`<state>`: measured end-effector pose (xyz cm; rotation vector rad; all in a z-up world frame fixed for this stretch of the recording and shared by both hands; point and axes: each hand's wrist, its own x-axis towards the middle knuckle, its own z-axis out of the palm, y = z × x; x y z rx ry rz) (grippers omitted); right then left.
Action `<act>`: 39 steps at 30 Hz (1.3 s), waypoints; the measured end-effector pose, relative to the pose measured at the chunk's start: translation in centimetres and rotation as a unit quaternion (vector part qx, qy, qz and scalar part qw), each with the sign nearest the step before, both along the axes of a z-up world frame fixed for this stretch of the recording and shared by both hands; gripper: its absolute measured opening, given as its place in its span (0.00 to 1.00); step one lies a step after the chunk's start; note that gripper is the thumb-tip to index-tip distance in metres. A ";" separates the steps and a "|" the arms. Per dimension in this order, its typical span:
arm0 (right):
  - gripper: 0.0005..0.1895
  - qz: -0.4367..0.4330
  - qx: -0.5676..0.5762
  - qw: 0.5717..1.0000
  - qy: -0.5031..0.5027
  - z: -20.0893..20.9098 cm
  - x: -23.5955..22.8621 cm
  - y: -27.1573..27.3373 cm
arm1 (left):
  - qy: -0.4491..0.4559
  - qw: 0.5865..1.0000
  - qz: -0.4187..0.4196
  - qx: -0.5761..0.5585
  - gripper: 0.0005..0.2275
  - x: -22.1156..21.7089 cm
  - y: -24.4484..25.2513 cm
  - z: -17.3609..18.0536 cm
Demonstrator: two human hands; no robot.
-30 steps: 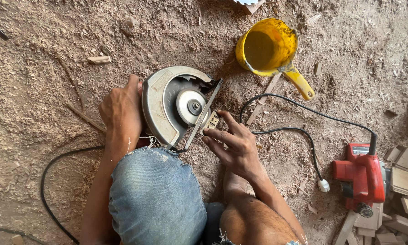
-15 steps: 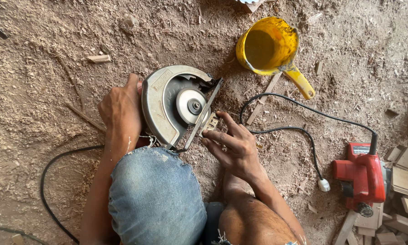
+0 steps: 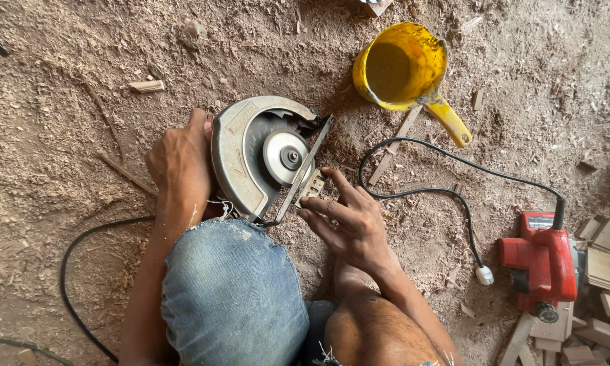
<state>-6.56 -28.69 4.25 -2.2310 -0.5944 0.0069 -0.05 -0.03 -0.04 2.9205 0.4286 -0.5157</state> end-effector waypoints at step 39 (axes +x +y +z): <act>0.15 -0.002 -0.016 1.000 -0.004 1.4 -0.8 0.5 | -0.001 1.000 0.007 -0.002 0.05 0.1 -0.1 0.1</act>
